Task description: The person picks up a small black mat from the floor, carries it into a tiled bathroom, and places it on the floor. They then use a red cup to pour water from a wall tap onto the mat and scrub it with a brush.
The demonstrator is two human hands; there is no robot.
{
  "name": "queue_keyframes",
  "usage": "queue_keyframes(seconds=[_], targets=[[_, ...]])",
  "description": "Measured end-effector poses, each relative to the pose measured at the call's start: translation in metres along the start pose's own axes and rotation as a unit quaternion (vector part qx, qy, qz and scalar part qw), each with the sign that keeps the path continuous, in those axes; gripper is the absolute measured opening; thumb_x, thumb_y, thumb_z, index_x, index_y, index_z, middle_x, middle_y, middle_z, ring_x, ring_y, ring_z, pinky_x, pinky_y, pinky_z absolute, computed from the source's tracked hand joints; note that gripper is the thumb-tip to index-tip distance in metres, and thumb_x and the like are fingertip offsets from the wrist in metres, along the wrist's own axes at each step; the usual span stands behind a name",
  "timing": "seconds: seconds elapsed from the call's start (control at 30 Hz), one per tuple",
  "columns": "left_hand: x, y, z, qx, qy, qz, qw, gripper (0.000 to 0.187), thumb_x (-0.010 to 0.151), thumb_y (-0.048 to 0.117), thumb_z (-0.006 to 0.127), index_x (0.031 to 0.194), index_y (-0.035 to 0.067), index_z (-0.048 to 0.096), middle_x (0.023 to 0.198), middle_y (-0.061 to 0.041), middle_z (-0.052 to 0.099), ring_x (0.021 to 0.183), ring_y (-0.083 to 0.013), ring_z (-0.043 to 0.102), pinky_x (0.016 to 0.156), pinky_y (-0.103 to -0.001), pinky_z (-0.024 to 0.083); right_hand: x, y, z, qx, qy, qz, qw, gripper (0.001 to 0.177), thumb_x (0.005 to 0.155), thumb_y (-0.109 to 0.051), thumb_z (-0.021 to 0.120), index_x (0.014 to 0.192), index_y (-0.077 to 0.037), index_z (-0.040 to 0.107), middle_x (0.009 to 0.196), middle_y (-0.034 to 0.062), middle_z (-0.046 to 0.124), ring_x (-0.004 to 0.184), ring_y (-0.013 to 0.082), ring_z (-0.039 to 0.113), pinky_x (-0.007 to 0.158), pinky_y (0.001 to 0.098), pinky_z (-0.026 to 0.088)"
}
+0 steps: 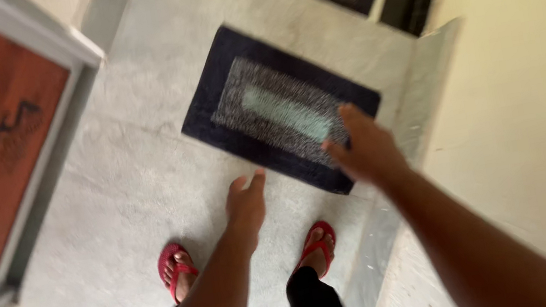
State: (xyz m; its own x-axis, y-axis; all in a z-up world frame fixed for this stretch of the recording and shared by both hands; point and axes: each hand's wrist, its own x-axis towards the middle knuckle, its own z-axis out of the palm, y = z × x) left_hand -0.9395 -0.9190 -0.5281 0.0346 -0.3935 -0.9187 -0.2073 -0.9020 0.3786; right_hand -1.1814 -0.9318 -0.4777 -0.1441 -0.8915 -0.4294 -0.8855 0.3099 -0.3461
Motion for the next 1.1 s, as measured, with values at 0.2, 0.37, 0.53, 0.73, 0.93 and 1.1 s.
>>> queue_keyframes(seconds=[0.2, 0.37, 0.53, 0.73, 0.93, 1.1], targets=[[0.15, -0.05, 0.058, -0.147, 0.007, -0.047, 0.988, 0.081, 0.096, 0.055, 0.055, 0.158, 0.007, 0.034, 0.157, -0.017, 0.045, 0.135, -0.0319, 0.053, 0.11, -0.047, 0.045, 0.134, 0.073, 0.085, -0.11, 0.015, -0.077, 0.991, 0.08, 0.096, -0.045, 0.064, 0.156, -0.001, 0.034, 0.161, 0.0208, 0.038, 0.148, 0.0362, 0.037, 0.119, 0.0457, 0.03], [0.245, -0.067, 0.084, -0.267, 0.07, -0.111, 0.955, 0.085, 0.095, 0.05, 0.058, 0.159, 0.005, 0.027, 0.155, -0.021, 0.048, 0.133, -0.0374, 0.054, 0.108, -0.047, 0.048, 0.22, 0.1, 0.133, -0.127, -0.001, -0.007, 0.992, 0.081, 0.095, -0.048, 0.063, 0.156, -0.006, 0.033, 0.161, 0.0152, 0.038, 0.146, 0.0335, 0.04, 0.117, 0.0462, 0.034], [0.293, -0.084, 0.115, -0.297, 0.139, -0.119, 0.937, 0.087, 0.095, 0.038, 0.069, 0.156, -0.004, 0.025, 0.161, -0.026, 0.032, 0.147, -0.0388, 0.038, 0.119, -0.051, 0.035, 0.286, 0.115, 0.164, -0.118, -0.046, 0.061, 0.99, 0.081, 0.097, -0.049, 0.061, 0.161, -0.012, 0.027, 0.159, 0.0161, 0.041, 0.144, 0.036, 0.043, 0.117, 0.048, 0.038], [0.321, -0.083, 0.135, -0.3, 0.125, -0.149, 0.934, 0.071, 0.09, 0.028, 0.072, 0.15, 0.001, 0.043, 0.157, -0.021, 0.044, 0.148, -0.036, 0.041, 0.123, -0.052, 0.034, 0.342, 0.152, 0.208, -0.107, -0.053, 0.103, 0.988, 0.069, 0.104, -0.044, 0.051, 0.162, -0.016, 0.029, 0.162, 0.0119, 0.04, 0.147, 0.0349, 0.044, 0.121, 0.0561, 0.035], [0.343, -0.084, 0.132, -0.292, 0.176, -0.111, 0.934, 0.07, 0.085, 0.022, 0.08, 0.142, -0.004, 0.047, 0.147, -0.026, 0.053, 0.142, -0.0374, 0.05, 0.121, -0.051, 0.035, 0.371, 0.188, 0.241, -0.113, -0.014, 0.117, 0.987, 0.069, 0.103, -0.044, 0.049, 0.16, -0.018, 0.02, 0.162, 0.0098, 0.025, 0.146, 0.0339, 0.03, 0.112, 0.0644, 0.026], [0.34, -0.074, 0.129, -0.279, 0.132, -0.094, 0.946, 0.056, 0.089, 0.023, 0.074, 0.137, -0.001, 0.06, 0.147, -0.021, 0.063, 0.139, -0.0342, 0.056, 0.12, -0.044, 0.037, 0.357, 0.164, 0.229, -0.115, -0.006, 0.148, 0.982, 0.054, 0.099, -0.049, 0.061, 0.143, -0.018, 0.055, 0.134, 0.0099, 0.062, 0.13, 0.0319, 0.055, 0.11, 0.0582, 0.036]])
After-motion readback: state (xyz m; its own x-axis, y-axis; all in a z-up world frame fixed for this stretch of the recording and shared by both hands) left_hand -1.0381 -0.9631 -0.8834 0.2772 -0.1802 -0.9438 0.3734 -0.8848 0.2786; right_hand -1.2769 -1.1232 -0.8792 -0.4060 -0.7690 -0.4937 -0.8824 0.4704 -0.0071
